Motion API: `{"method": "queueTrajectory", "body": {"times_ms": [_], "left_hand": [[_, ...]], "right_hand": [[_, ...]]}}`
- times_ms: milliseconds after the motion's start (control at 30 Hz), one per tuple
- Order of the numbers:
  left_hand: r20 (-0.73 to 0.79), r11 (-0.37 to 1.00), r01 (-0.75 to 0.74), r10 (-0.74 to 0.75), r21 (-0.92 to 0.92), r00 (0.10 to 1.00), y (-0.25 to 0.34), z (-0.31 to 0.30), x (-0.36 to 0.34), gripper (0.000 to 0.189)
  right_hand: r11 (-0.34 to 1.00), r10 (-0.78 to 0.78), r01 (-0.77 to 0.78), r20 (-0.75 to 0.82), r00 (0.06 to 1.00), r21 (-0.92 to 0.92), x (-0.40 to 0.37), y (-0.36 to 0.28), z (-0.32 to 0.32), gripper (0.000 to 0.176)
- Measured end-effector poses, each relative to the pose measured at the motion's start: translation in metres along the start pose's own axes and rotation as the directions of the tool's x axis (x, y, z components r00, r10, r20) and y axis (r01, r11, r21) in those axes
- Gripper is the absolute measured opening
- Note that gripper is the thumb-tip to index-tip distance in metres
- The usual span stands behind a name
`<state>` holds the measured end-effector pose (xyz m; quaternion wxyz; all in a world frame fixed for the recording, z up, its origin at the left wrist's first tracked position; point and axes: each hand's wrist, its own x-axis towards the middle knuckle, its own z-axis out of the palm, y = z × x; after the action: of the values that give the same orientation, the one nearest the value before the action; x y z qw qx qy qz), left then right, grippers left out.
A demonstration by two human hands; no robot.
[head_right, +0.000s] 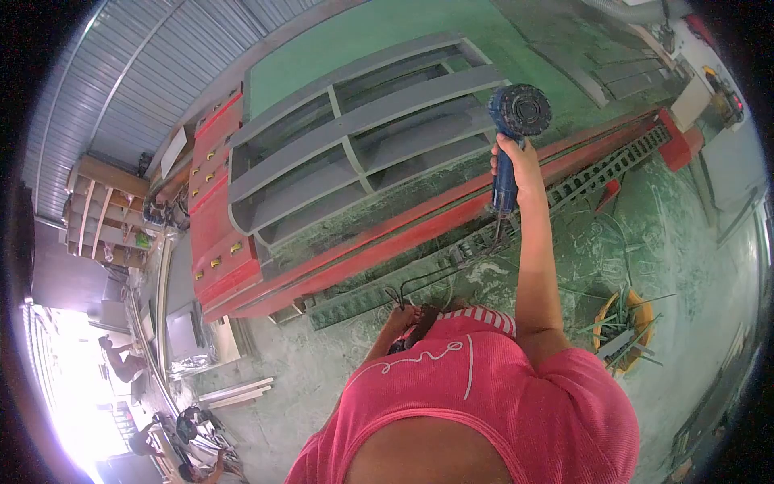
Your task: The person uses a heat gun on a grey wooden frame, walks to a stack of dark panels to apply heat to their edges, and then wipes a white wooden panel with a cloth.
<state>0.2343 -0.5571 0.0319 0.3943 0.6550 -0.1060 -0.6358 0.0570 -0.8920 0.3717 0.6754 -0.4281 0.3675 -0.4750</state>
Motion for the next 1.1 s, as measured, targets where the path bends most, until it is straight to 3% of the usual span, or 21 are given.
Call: {"method": "queueTrajectory", "body": {"times_ms": [100, 233, 300, 433, 600, 733, 800, 933, 1033, 1100], "left_hand": [[0.009, 0.996, -0.018, 0.018, -0.082, 1.000, -0.003, -0.001, -0.002, 0.027], [0.007, 0.999, 0.040, -0.040, -0.004, 0.999, 0.002, 0.000, -0.002, 0.023], [0.010, 0.991, -0.015, 0.016, -0.134, 1.000, 0.002, 0.002, -0.005, 0.017], [-0.016, 0.990, 0.010, -0.012, -0.143, 1.000, 0.009, 0.008, -0.013, 0.015], [0.033, 0.987, -0.114, 0.119, -0.114, 0.992, 0.003, 0.005, -0.011, 0.022], [-0.025, 0.996, -0.092, 0.092, -0.001, 0.995, 0.008, 0.005, -0.019, 0.022], [0.023, 0.962, -0.184, 0.192, -0.201, 0.981, 0.003, 0.005, -0.016, 0.022], [-0.055, 0.980, -0.148, 0.142, -0.136, 0.988, 0.007, 0.004, -0.023, 0.022], [-0.078, 0.975, -0.160, 0.149, -0.154, 0.986, 0.005, 0.001, -0.026, 0.020], [-0.018, 0.955, -0.203, 0.204, -0.217, 0.979, -0.002, -0.004, -0.026, 0.017]], "right_hand": [[1.000, 0.018, -0.018, -0.027, 0.999, -0.013, -0.003, 0.000, 0.001, 0.032], [1.000, 0.014, -0.014, -0.013, 1.000, -0.005, -0.004, 0.003, -0.001, 0.032], [1.000, 0.023, -0.023, -0.003, 1.000, -0.002, -0.005, 0.004, -0.001, 0.032], [1.000, 0.019, -0.018, 0.057, 0.998, -0.011, -0.016, 0.006, 0.011, 0.029], [0.998, 0.060, -0.060, 0.164, 0.985, -0.004, -0.029, 0.013, 0.036, 0.026], [0.995, 0.103, -0.101, 0.281, 0.954, -0.022, -0.040, 0.018, 0.061, 0.026], [0.990, 0.139, -0.134, 0.349, 0.927, -0.039, -0.044, 0.021, 0.071, 0.029], [0.982, 0.189, -0.162, 0.400, 0.897, -0.099, -0.047, 0.029, 0.091, 0.036], [0.982, 0.186, -0.173, 0.404, 0.896, -0.069, -0.053, 0.029, 0.105, 0.031], [0.982, 0.188, -0.173, 0.418, 0.889, -0.073, -0.055, 0.029, 0.112, 0.032]]}}
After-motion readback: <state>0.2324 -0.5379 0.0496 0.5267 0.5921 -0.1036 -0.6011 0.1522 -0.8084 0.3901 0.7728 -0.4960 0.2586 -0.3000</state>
